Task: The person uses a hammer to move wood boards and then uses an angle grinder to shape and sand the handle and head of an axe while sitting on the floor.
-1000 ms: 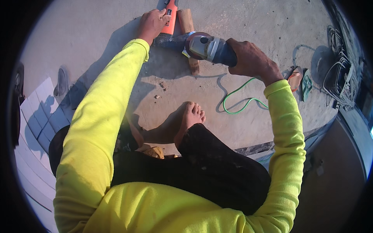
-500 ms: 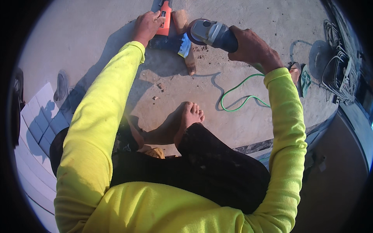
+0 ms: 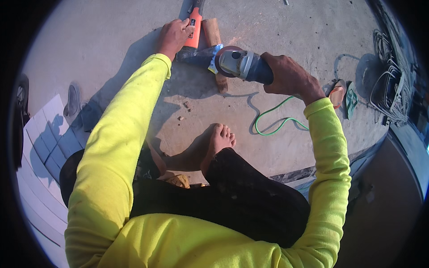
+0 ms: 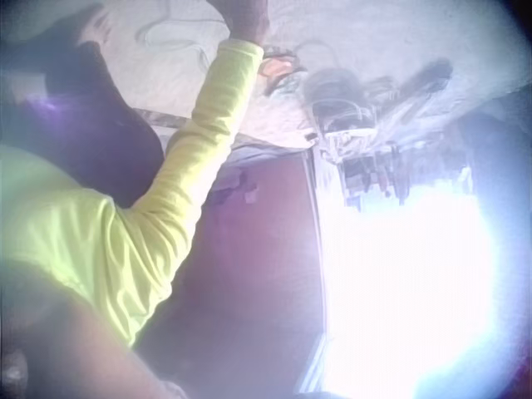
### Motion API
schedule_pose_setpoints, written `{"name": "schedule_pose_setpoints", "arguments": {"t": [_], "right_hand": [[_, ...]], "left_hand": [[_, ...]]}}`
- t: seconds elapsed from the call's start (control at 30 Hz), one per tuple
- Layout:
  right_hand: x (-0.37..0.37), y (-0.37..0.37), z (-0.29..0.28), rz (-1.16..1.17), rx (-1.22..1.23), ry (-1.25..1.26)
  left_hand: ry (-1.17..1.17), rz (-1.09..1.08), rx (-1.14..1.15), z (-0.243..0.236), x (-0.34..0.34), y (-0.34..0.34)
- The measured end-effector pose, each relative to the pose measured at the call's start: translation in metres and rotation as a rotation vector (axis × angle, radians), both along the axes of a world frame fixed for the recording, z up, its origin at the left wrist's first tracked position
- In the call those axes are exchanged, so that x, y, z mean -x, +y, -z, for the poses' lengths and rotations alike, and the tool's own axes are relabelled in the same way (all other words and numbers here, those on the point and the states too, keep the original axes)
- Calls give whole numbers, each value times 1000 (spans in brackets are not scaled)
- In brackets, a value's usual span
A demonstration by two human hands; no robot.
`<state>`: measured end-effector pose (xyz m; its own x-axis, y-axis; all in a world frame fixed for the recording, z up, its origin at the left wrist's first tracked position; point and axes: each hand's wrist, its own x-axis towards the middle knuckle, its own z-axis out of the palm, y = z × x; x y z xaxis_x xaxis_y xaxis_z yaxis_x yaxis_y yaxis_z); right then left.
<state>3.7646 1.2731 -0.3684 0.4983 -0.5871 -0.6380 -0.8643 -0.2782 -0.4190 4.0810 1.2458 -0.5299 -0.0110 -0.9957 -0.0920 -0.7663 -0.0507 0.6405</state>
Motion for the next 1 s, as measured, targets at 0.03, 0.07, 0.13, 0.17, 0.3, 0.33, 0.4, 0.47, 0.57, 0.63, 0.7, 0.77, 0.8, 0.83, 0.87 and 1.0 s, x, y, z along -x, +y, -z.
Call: {"name": "schedule_pose_setpoints", "arguments": {"t": [0.03,0.07,0.13,0.17,0.3,0.33,0.4,0.47,0.57,0.63,0.7,0.77,0.8,0.83,0.87,1.0], "right_hand": [[-4,-2,-2,11,11,1],[-3,-9,-3,28,28,16],[-1,-18,0,59,47,20],[-7,-22,-1,48,62,20],[-8,4,-5,-42,-19,7],[-10,16,-7,-80,-48,-1],[-14,23,-4,-88,-39,-7],[-12,21,-3,-65,25,-51],[-9,4,-3,8,60,-19],[-15,7,-3,-19,36,-20],[-15,22,-5,-64,-17,-5],[-17,34,-9,-114,16,50],[-14,37,-7,-115,45,51],[-18,30,-13,-72,18,63],[-16,24,-15,-50,40,75],[-15,12,-12,-23,77,60]], "left_hand": [[4,-3,16,5,-6,0],[20,1,39,6,-3,-1],[40,-12,-3,9,-4,1],[38,-16,-4,10,-8,1],[21,-7,-29,1,1,4],[14,9,-17,2,0,7],[-8,10,34,5,-5,4],[-4,15,50,6,-5,0],[37,-11,-22,5,-3,-1],[15,-55,-72,8,-10,0],[10,-25,-25,3,-5,-1],[-18,2,12,1,1,3],[-1,-6,3,1,0,2],[11,-10,-15,-2,-1,2],[27,-11,-27,-3,-1,-1],[-19,7,-51,6,-12,-3]]}}
